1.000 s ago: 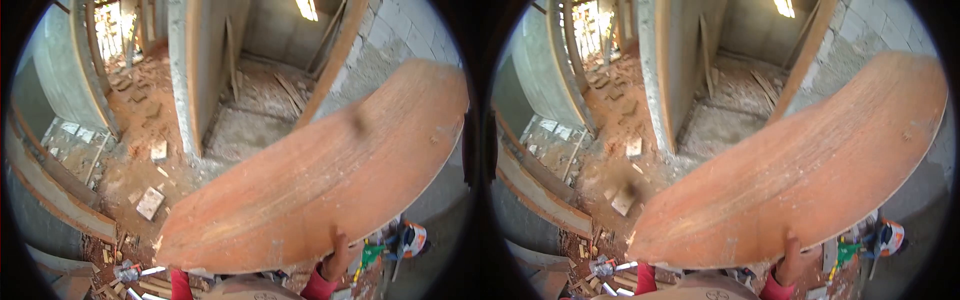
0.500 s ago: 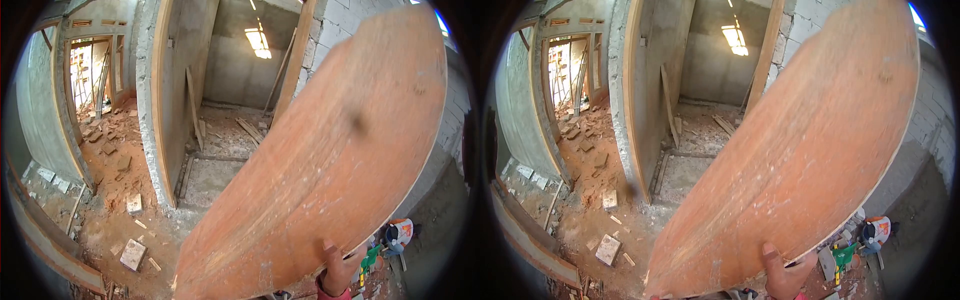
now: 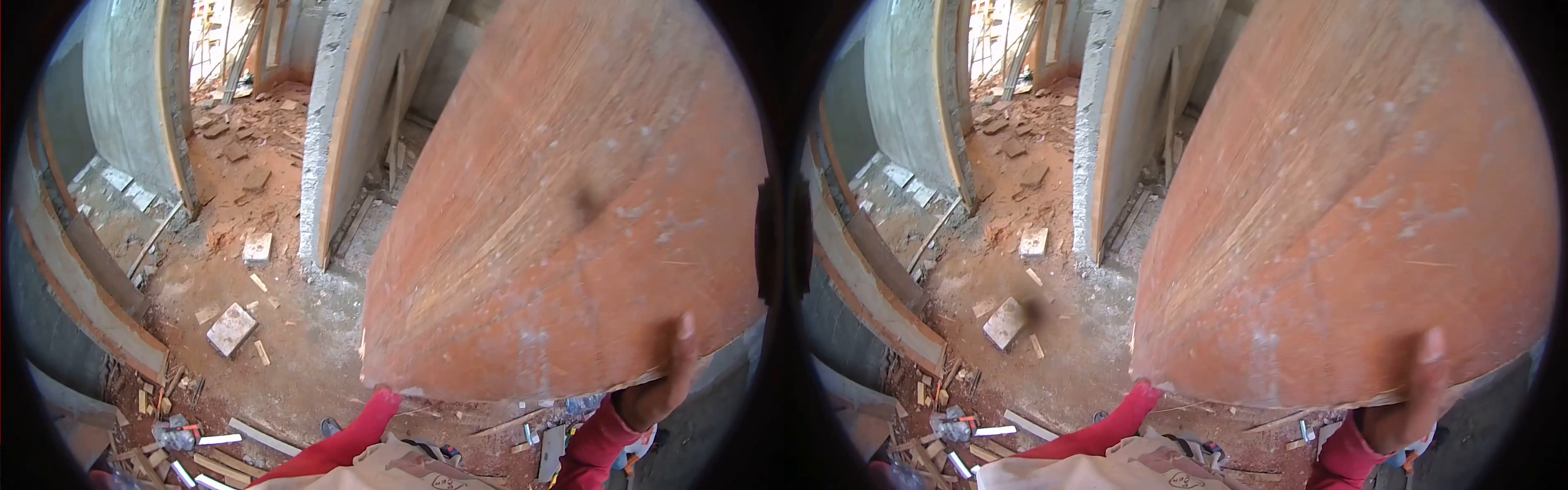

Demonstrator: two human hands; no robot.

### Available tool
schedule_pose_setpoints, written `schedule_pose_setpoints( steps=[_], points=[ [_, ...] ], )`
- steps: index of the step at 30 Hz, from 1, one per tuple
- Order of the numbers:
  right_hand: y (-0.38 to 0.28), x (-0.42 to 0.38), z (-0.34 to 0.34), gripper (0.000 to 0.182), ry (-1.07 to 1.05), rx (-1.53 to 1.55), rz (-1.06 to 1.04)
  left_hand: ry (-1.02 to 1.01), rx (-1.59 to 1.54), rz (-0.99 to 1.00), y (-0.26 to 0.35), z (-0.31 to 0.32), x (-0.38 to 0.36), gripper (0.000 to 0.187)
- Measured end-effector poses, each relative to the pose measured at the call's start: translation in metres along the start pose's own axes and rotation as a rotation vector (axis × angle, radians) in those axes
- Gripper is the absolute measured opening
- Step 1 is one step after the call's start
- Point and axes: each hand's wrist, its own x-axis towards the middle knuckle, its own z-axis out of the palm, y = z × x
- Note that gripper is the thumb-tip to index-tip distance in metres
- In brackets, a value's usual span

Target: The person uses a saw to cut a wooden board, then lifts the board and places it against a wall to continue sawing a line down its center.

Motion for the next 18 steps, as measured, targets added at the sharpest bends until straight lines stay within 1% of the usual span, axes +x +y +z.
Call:
schedule_pose_setpoints(
  steps=[1, 2, 3, 5, 6, 9, 10, 11, 12, 13, 14, 15, 16, 17, 18],
  points=[
    [0.012, 0.007, -0.001, 0.056, -0.035, -0.068, -0.166, -0.021, 0.009, 0.008, 0.012, 0.016, 0.027, 0.034],
    [0.011, 0.017, 0.016, 0.039, -0.034, -0.092, -0.318, -0.039, 0.010, 0.018, 0.020, 0.032, 0.050, 0.034],
    [0.015, 0.029, 0.024, 0.039, -0.055, -0.084, -0.310, -0.055, 0.017, 0.027, 0.029, 0.047, 0.075, 0.034],
    [0.035, 0.062, 0.030, 0.037, 0.116, 0.244, 0.061, -0.088, 0.033, 0.048, 0.048, 0.077, 0.130, 0.034],
    [0.055, 0.074, 0.045, 0.035, 0.110, 0.386, 0.110, -0.098, 0.037, 0.061, 0.055, 0.085, 0.155, 0.034],
    [0.113, 0.103, 0.085, 0.036, 0.065, 0.471, 0.190, -0.103, 0.046, 0.084, 0.078, 0.095, 0.221, 0.033],
    [0.140, 0.107, 0.101, 0.036, 0.056, 0.497, 0.214, -0.094, 0.041, 0.092, 0.087, 0.086, 0.241, 0.033],
    [0.170, 0.110, 0.118, 0.038, 0.037, 0.461, 0.183, -0.088, 0.022, 0.101, 0.093, 0.070, 0.263, 0.033],
    [0.201, 0.110, 0.131, 0.040, 0.004, 0.409, 0.156, -0.084, 0.015, 0.139, 0.103, 0.058, 0.264, 0.033],
    [0.241, 0.107, 0.146, 0.040, -0.037, 0.415, 0.187, -0.098, -0.025, 0.170, 0.121, 0.048, 0.245, 0.033],
    [0.285, 0.098, 0.165, 0.042, -0.079, 0.287, 0.132, 0.145, 0.476, 0.639, 0.131, 0.025, 0.267, 0.031],
    [0.315, 0.091, 0.180, 0.043, -0.121, 0.156, 0.076, 0.705, 1.000, 0.947, 0.148, 0.004, 0.274, 0.032],
    [0.329, 0.090, 0.188, 0.043, -0.160, 0.163, 0.106, 0.582, 0.181, 0.451, 0.199, -0.034, 0.256, 0.037],
    [0.338, 0.095, 0.199, 0.045, -0.155, 0.169, 0.082, 0.881, 1.085, 0.461, 0.256, -0.069, 0.236, 0.037],
    [0.348, 0.101, 0.211, 0.046, -0.135, 0.181, 0.056, 0.888, 0.603, 0.556, 0.297, -0.074, 0.191, 0.029]
  ],
)
